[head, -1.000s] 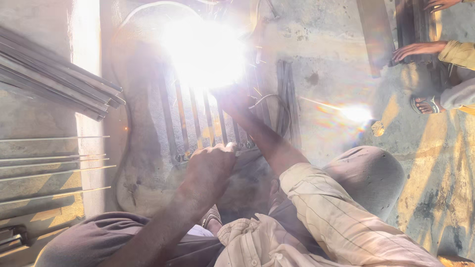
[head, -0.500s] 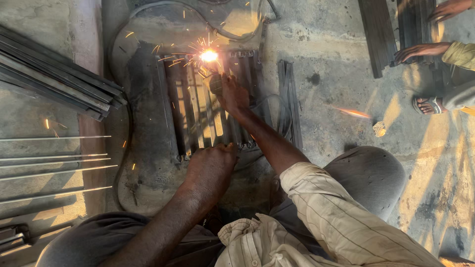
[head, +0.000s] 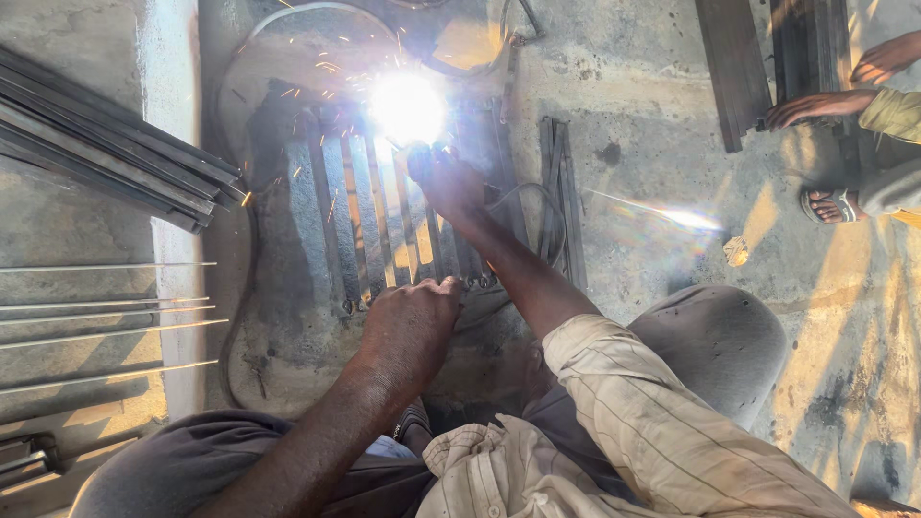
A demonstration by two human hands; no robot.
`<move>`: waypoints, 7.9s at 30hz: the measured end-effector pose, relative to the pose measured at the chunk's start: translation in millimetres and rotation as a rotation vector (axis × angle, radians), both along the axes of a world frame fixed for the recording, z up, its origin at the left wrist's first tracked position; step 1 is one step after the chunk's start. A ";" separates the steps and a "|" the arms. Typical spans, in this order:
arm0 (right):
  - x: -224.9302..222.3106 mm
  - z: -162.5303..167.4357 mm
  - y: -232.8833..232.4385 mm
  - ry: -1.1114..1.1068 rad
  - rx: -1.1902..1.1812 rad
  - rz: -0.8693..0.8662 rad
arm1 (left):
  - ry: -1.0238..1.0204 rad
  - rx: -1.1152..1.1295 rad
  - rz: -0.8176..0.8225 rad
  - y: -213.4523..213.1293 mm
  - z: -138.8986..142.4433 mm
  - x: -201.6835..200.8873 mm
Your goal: The person welds a metal grate using a handheld welding torch, creating bright sparks as they join metal bars. The person remains seated on the floor while working on the grate, with additional metal bars and tools visible nearby.
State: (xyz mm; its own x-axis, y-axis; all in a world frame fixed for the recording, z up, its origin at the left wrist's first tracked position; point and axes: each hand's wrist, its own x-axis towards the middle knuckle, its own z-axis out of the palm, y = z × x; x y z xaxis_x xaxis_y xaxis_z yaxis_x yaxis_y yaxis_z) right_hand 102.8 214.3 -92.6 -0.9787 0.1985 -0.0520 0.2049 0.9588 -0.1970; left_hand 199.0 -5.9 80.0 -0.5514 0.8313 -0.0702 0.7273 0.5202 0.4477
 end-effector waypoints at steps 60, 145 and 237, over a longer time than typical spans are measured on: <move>-21.0 4.7 -19.6 -0.032 -0.083 -0.019 | -0.120 -0.283 -0.092 3.3 6.2 -1.6; -21.1 -3.1 -29.0 0.175 -0.080 -0.087 | -0.156 -0.301 -0.100 5.2 3.8 -2.6; -45.5 -7.6 -47.4 0.139 0.096 -0.001 | -0.169 -0.157 -0.058 8.8 7.4 -2.2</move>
State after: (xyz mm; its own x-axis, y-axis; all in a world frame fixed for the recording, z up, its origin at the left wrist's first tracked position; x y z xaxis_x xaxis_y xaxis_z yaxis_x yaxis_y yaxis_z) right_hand 57.3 166.9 -100.2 -0.9749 0.1974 0.1029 0.1834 0.9743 -0.1306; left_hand 196.8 3.0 87.4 -0.4722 0.8331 -0.2880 0.6798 0.5522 0.4827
